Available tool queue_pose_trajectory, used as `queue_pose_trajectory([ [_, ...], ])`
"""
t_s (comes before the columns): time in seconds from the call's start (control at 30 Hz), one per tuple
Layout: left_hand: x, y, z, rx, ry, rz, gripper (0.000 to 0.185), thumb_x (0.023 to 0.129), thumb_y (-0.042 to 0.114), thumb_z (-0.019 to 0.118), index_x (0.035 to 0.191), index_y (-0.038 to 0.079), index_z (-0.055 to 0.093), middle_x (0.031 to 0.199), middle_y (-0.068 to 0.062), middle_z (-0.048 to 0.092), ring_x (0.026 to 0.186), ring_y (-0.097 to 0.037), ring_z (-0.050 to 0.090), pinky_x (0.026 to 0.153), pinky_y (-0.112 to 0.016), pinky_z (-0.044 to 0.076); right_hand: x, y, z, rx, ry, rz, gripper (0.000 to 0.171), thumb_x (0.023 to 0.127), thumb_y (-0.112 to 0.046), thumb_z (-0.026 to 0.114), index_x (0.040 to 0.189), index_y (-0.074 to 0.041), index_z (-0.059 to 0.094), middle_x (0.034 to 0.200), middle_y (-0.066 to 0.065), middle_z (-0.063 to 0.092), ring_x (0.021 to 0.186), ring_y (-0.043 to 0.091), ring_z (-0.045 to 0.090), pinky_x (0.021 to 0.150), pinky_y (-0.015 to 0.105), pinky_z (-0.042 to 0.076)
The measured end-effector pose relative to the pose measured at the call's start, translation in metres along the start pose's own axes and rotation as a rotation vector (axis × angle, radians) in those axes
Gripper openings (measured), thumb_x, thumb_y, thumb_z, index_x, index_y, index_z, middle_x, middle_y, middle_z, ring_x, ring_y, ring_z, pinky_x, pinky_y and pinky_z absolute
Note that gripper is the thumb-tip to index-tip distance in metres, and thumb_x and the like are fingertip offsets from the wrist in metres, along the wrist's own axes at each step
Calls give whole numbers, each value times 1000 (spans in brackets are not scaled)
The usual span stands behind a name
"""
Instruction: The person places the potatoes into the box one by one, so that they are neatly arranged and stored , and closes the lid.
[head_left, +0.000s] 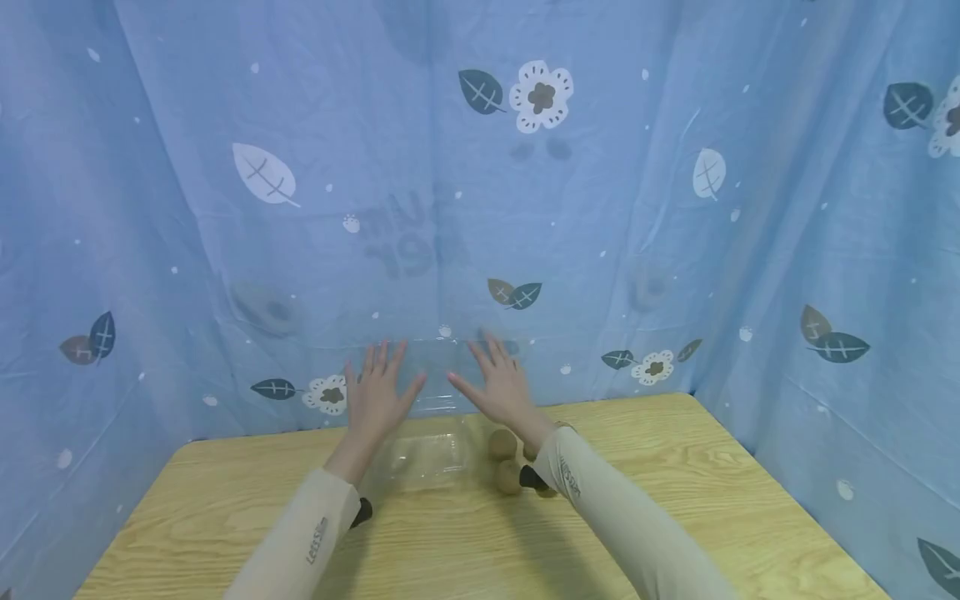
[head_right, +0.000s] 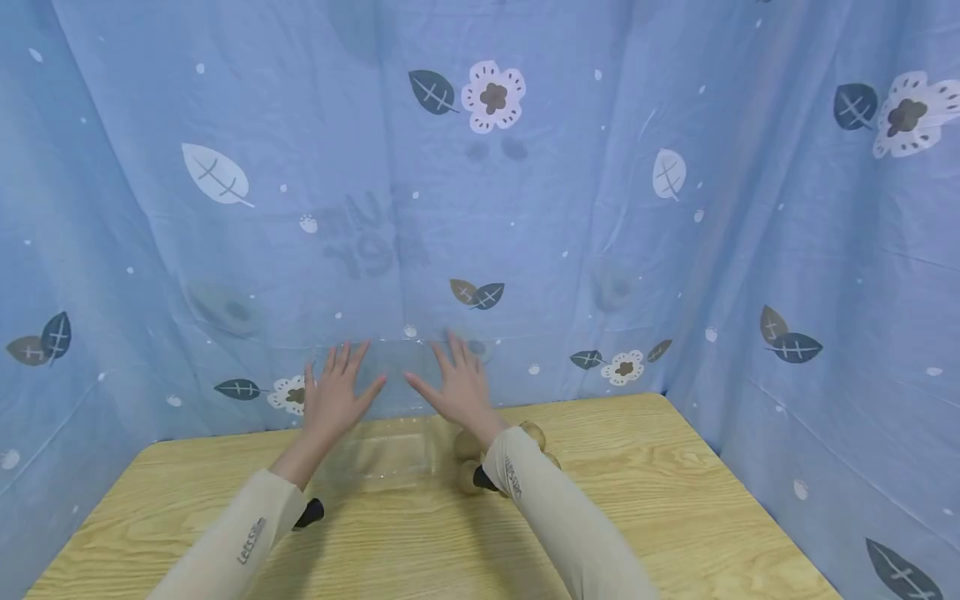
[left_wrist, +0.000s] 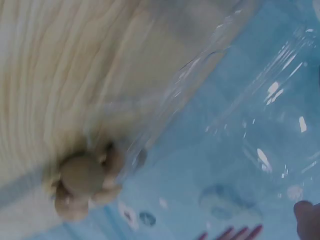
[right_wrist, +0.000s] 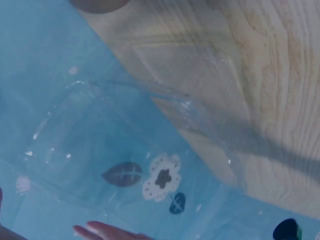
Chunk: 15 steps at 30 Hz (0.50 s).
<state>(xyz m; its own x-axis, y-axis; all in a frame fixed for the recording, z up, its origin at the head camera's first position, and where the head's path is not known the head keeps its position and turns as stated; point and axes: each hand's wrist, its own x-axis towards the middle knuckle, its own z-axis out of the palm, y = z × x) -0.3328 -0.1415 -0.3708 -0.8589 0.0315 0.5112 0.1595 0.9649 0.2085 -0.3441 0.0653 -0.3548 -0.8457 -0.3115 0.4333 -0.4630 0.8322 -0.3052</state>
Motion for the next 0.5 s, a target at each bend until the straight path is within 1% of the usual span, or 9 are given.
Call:
queue_pose_trajectory([
  [0.03,-3,1,0,-24,12,-9,71,87,66,33,145,25,23,149,-13,21,137,-34,15,109,-59,4,-3,2,0,20,2,-1,73,86,-62,39,144,-18,27,152,10,11,138,34,14,106,59,19],
  [0.13,-14,3,-2,-147,12,-56,71,86,66,34,144,26,23,149,-13,20,137,-35,15,107,-63,4,-11,9,1,59,-1,3,72,87,-60,40,144,-19,25,152,13,12,137,35,15,107,57,18],
  [0.2,-21,4,-2,-223,16,-92,72,86,66,35,144,26,23,150,-14,20,137,-36,15,105,-65,4,-17,15,4,63,0,5,73,87,-61,40,145,-19,24,151,14,11,137,35,16,108,56,18],
  [0.27,-29,3,-2,-280,15,-124,70,87,62,39,144,25,23,150,-14,19,137,-37,15,104,-66,5,-24,19,6,69,-2,15,73,87,-61,39,145,-19,24,151,15,11,137,35,16,109,54,19],
  [0.4,-40,0,-1,-328,16,-165,69,87,55,47,144,21,26,150,-14,18,137,-35,16,105,-64,6,-37,24,8,82,9,29,74,86,-63,38,144,-20,25,151,15,13,136,34,19,107,55,23],
  [0.5,-47,-3,-3,-355,-5,-190,71,87,52,50,144,16,25,150,-15,16,138,-34,14,107,-62,6,-47,26,8,117,12,41,74,85,-66,37,145,-25,22,151,14,11,137,33,17,105,58,24],
])
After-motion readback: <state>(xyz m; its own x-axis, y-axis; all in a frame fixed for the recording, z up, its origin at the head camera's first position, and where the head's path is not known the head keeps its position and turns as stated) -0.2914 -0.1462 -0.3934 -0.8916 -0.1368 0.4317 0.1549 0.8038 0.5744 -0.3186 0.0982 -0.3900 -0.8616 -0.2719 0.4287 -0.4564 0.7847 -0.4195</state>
